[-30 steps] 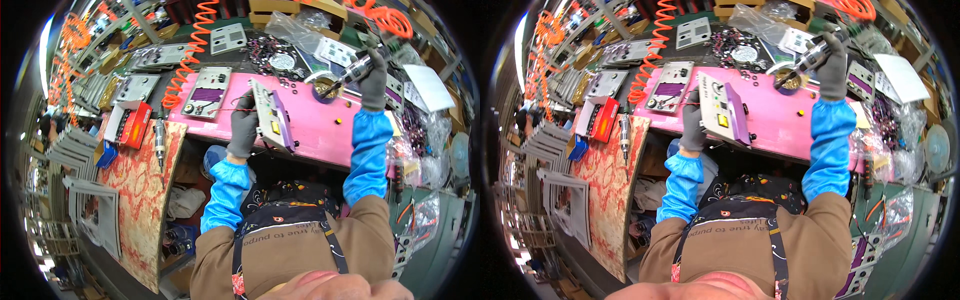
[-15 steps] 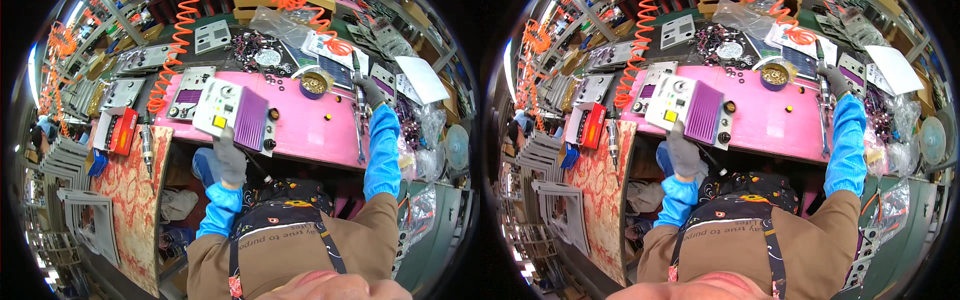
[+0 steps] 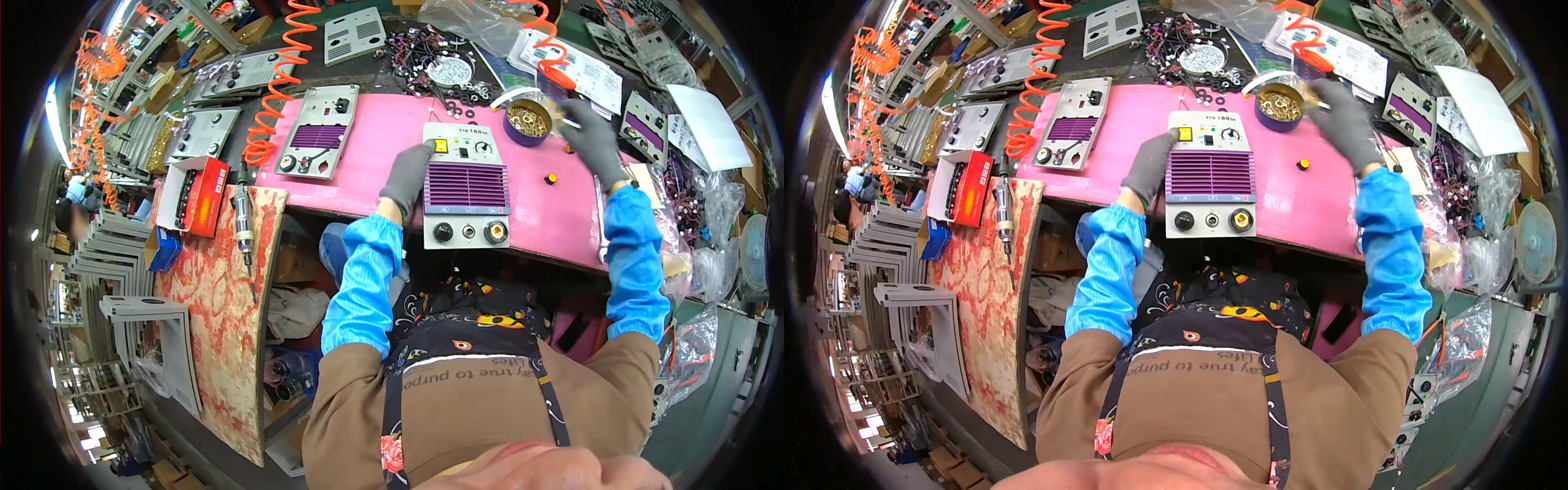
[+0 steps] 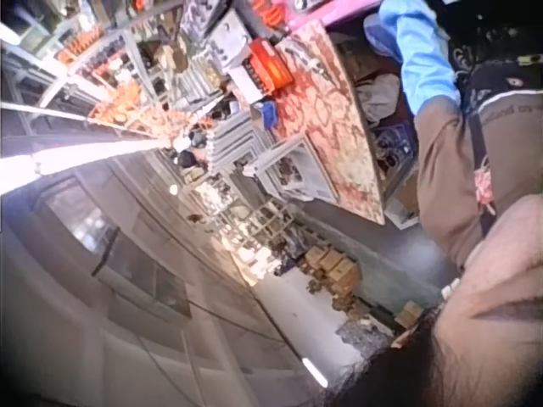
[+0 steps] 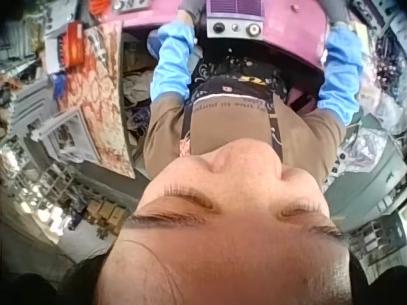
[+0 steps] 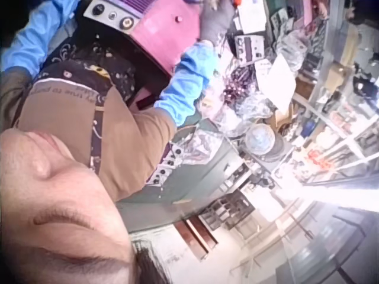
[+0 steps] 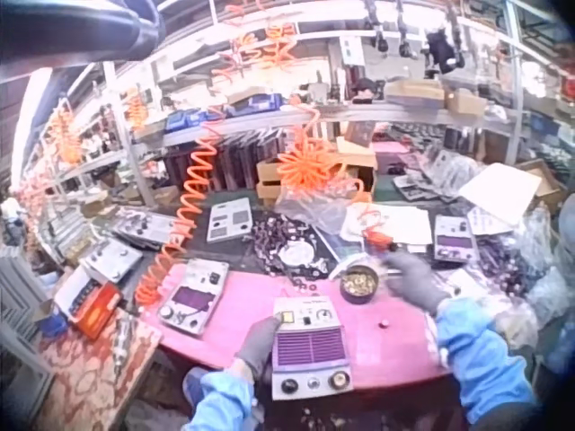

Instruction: The person assembles a small electronic device on a pink workbench. They insert a small component into the device, connect a wire, and use a wrench to tighten a knob. The person then uses a screwdriver to secure parts of the device and checks the assembly.

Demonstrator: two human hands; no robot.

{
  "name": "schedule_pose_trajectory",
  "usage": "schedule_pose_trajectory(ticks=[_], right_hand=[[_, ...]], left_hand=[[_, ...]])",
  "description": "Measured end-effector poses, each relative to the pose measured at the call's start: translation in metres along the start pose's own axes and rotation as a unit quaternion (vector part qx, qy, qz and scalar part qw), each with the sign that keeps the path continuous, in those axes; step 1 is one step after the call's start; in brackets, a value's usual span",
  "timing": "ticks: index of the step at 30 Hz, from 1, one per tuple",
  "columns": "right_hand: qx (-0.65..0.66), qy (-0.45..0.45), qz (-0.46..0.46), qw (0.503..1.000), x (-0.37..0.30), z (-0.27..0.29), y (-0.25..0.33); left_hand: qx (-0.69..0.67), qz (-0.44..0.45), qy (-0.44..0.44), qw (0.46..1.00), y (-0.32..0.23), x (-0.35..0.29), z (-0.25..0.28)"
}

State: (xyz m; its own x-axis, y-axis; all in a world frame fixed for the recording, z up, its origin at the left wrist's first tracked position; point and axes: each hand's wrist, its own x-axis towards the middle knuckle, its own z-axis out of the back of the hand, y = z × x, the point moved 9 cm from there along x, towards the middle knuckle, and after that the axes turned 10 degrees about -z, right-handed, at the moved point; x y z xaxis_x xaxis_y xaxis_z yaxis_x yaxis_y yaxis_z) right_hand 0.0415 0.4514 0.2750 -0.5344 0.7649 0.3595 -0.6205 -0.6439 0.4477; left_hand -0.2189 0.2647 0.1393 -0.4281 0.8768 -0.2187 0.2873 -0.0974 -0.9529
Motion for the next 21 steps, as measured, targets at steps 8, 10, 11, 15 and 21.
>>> schedule_pose_trajectory(ticks=[8, 10, 11, 15, 21], right_hand=[[-0.186, 0.149, -0.005, 0.971, -0.008, -0.115, 0.092], [-0.194, 0.179, -0.012, 0.964, -0.006, -0.126, 0.097], [-0.191, 0.180, -0.005, 0.965, -0.006, -0.128, 0.101], [-0.180, 0.162, 0.030, 0.970, -0.009, -0.132, 0.101], [-0.123, 0.132, 0.046, 0.983, -0.014, -0.120, 0.094]], left_hand=[[0.013, -0.074, 0.039, 0.996, -0.021, -0.015, -0.006], [-0.038, -0.091, 0.089, 0.991, -0.019, -0.020, -0.010], [-0.040, -0.109, 0.112, 0.987, -0.021, -0.023, -0.010], [0.060, -0.133, 0.127, 0.981, -0.020, -0.029, -0.011], [-0.005, -0.124, 0.108, 0.986, -0.018, -0.027, -0.017]])
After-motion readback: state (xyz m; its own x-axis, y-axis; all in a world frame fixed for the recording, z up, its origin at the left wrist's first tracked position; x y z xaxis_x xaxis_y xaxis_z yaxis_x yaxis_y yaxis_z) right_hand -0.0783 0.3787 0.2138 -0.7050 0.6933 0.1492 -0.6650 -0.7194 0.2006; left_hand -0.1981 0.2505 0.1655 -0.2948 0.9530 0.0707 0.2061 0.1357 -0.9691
